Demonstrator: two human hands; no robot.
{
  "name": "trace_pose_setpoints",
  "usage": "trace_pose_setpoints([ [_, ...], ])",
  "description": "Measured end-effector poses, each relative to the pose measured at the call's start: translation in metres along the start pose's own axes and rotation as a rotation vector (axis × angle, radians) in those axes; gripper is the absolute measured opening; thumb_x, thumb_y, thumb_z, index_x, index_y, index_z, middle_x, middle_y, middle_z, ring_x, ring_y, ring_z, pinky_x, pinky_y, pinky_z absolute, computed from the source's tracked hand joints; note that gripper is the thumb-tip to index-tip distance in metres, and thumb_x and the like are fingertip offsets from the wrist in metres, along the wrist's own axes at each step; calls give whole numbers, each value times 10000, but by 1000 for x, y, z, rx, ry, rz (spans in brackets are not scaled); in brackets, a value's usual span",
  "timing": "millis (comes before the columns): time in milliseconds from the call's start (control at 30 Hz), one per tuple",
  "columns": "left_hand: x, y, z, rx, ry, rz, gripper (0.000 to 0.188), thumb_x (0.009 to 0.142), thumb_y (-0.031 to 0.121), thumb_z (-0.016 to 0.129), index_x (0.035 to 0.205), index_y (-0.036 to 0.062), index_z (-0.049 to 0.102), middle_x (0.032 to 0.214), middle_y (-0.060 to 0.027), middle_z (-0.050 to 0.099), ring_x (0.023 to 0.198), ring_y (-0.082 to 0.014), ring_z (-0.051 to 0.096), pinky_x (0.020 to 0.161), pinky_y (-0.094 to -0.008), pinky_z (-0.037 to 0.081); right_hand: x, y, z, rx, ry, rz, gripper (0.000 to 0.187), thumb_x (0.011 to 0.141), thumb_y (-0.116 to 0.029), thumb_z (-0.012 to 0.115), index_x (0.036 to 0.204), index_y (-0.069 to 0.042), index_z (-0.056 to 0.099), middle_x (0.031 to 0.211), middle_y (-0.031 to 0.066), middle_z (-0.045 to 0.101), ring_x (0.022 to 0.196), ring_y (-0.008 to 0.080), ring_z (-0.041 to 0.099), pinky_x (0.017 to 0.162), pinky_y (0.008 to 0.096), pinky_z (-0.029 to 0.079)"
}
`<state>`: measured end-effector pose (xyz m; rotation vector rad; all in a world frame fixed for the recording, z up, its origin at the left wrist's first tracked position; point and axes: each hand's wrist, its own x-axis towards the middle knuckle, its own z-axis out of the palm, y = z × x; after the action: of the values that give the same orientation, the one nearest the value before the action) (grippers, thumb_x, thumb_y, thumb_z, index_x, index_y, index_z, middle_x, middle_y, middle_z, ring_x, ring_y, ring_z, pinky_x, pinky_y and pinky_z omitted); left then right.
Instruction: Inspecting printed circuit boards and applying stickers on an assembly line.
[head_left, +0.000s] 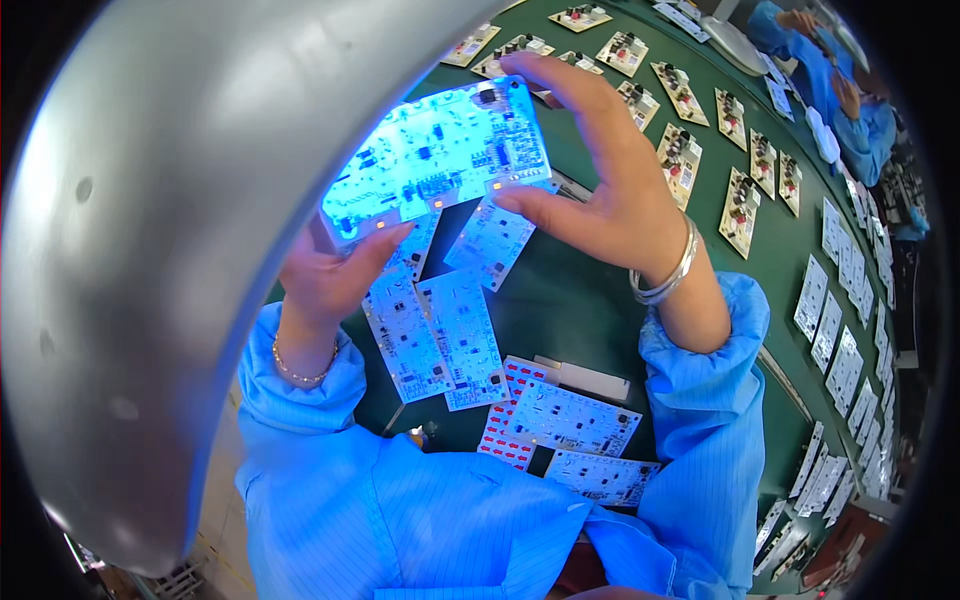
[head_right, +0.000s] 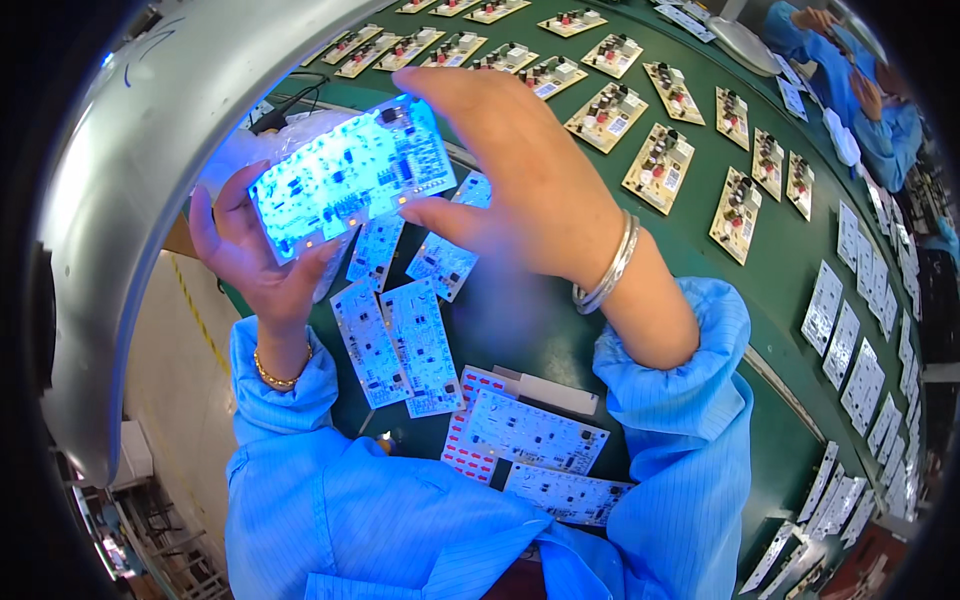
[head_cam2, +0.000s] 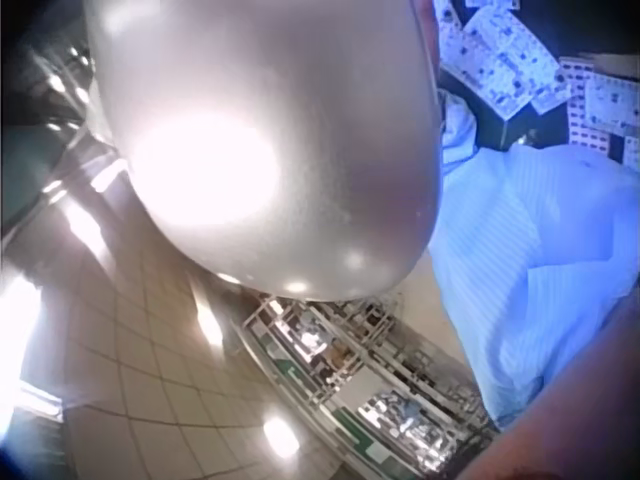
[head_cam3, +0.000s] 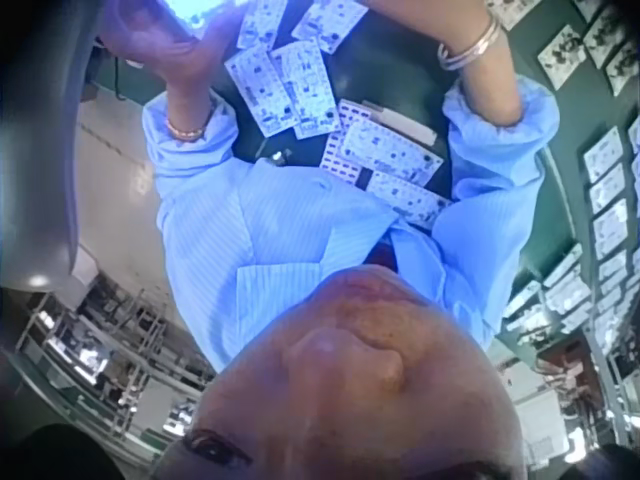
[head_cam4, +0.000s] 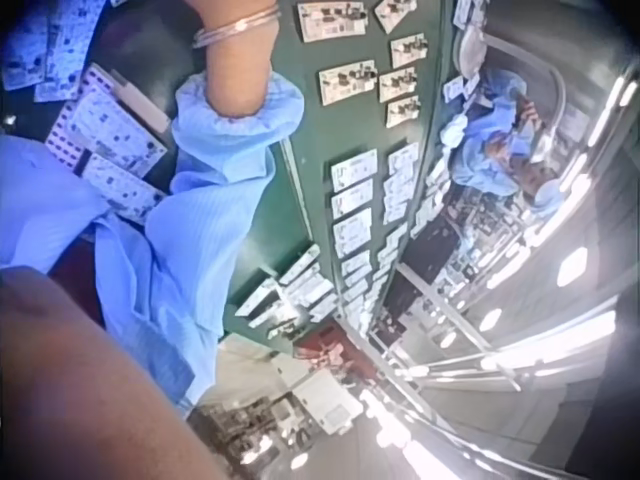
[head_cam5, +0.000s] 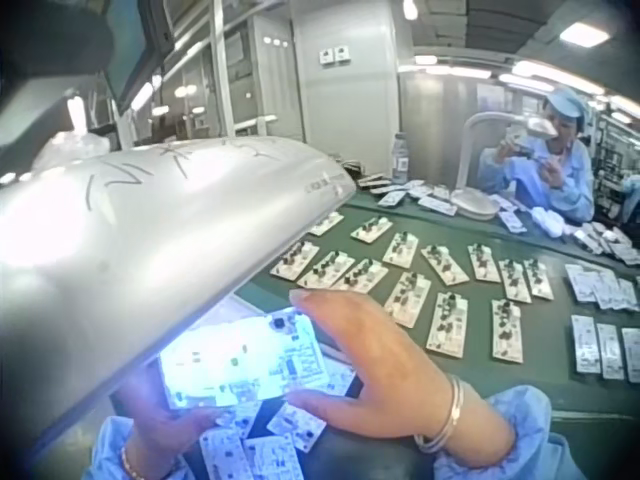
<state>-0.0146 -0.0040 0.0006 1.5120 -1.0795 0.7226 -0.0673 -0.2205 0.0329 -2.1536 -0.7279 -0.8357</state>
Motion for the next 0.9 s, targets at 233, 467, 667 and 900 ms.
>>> trace_pose_setpoints([
  [233, 1, 7, -6, -169, -208, -476, 568, 787, 401, 551, 1106, -46, 405, 995, -112, 501, 879, -136, 505, 720, -246, 424, -3, -5, -1, 46, 6, 200, 434, 714, -165, 636, 1101, -37, 488, 989, 80, 561, 873, 182, 548, 758, 286, 435],
  [467, 2, 2, 6, -1132, -325, -1317, 757, 801, 627, 190, 1015, -33, 491, 564, -136, 533, 362, -152, 436, 347, -281, 376, -5, 7, 4, 609, 18, 861, 245, 845, -220, 470, 776, -2, 558, 577, 33, 534, 404, 49, 443, 378, 162, 337],
  [667, -2, 2, 9, -1480, -362, -1286, 754, 793, 637, 186, 1031, -8, 496, 552, -146, 531, 355, -174, 434, 364, -312, 390, -8, 10, 4, 1162, 48, 979, 267, 840, -235, 460, 830, 12, 559, 602, 57, 553, 378, 68, 418, 331, 181, 322],
  [900, -5, 5, 12, -1784, -412, -1159, 713, 819, 597, 164, 1145, 27, 443, 632, -156, 538, 554, -264, 489, 553, -389, 396, -16, 22, 9, 1769, -4, 997, 263, 850, -165, 373, 982, 31, 490, 651, 122, 569, 441, 113, 490, 360, 214, 381],
])
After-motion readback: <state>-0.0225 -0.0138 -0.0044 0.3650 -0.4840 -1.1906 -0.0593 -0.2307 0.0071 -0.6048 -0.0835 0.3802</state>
